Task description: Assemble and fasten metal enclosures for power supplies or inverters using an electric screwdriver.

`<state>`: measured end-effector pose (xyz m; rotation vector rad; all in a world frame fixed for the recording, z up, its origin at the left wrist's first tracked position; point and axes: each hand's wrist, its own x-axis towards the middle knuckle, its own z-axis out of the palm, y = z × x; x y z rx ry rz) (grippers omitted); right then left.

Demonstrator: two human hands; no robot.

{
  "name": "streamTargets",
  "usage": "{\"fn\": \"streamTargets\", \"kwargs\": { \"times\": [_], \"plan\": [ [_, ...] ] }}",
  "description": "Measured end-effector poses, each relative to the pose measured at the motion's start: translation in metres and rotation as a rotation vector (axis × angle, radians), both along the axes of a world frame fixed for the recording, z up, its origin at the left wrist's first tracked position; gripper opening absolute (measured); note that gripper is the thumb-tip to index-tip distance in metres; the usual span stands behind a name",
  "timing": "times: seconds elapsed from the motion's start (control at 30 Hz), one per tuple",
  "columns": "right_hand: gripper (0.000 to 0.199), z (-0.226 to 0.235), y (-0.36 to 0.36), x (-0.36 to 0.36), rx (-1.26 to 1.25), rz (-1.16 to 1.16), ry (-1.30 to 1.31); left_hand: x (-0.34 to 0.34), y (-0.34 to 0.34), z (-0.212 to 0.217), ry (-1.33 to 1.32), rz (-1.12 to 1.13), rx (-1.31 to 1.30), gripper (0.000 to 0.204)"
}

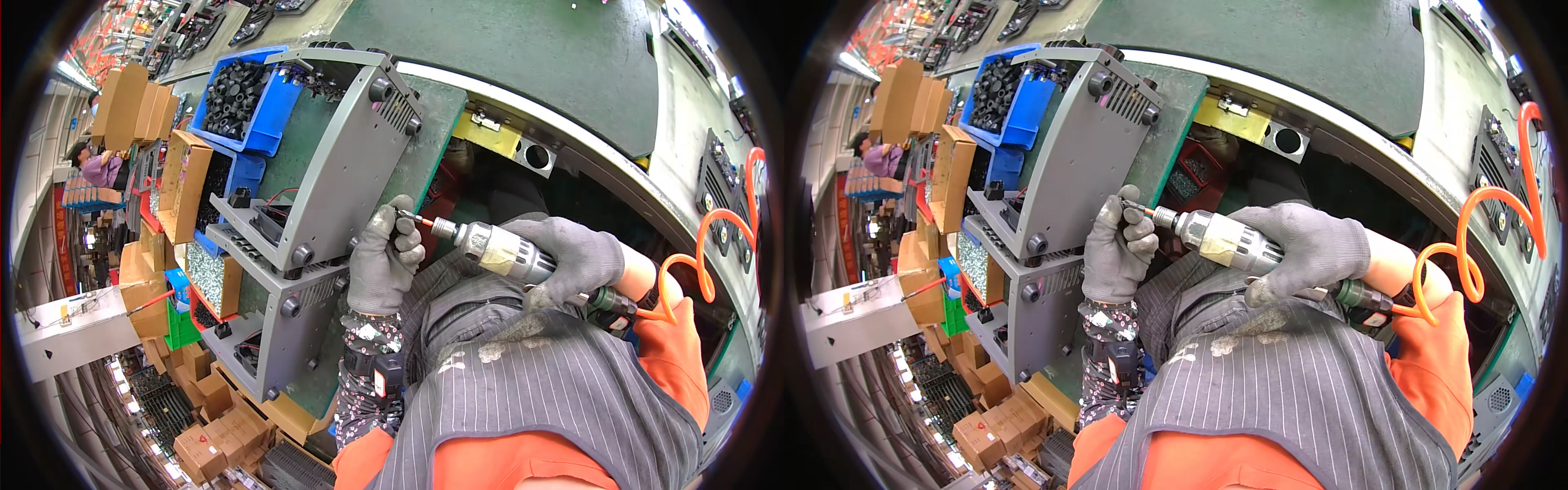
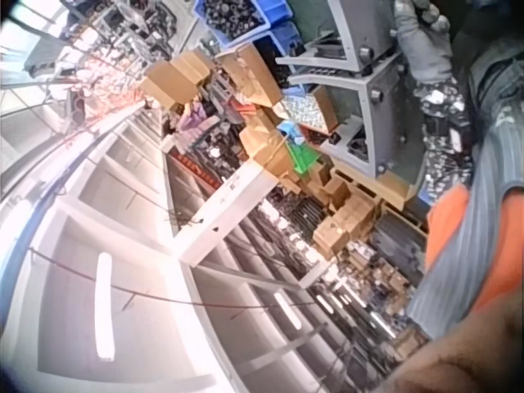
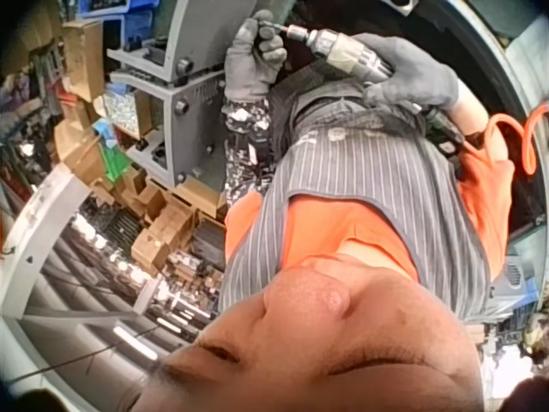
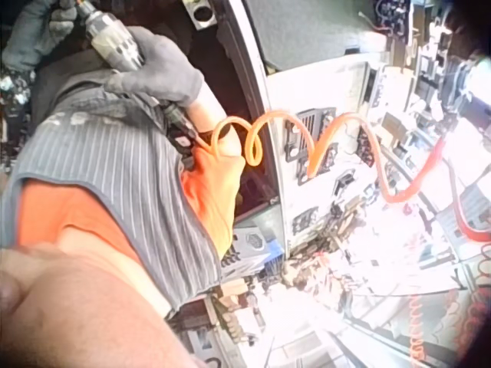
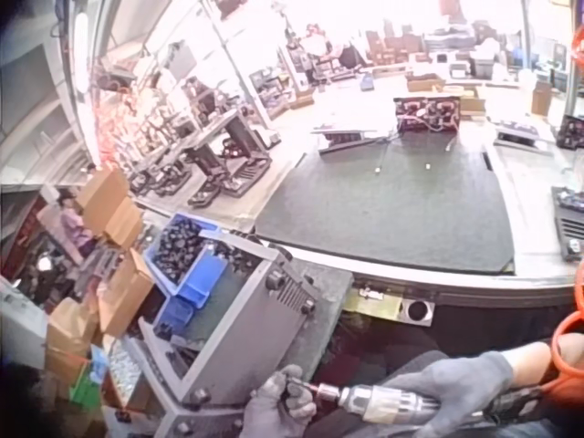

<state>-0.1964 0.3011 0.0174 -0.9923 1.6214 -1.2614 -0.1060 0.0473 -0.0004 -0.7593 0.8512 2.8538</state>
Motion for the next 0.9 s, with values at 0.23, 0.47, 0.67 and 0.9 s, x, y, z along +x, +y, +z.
{"fn": "streamTargets", "kwargs": {
  "times": [0.23, 0.47, 0.67, 0.9],
  "plan": [
    [0.07, -0.004, 0.002, -0.001, -0.037, 0.01, -0.064, 0.0, 0.0, 0.01, 0.062, -0.066, -0.158, 0.027],
    [0.068, -0.003, 0.01, -0.006, -0.025, 0.006, -0.154, -0.009, 0.002, 0.026, -0.007, -0.208, -0.737, 0.028],
    [0.064, -0.006, 0.007, -0.029, 0.169, -0.145, -0.166, -0.018, 0.013, 0.064, 0.222, -0.435, -1.563, 0.035],
    [0.064, -0.038, -0.002, -0.07, 0.22, -0.266, 0.16, -0.067, -0.011, 0.13, 0.047, -0.331, -2.441, 0.048]
  ]
}}
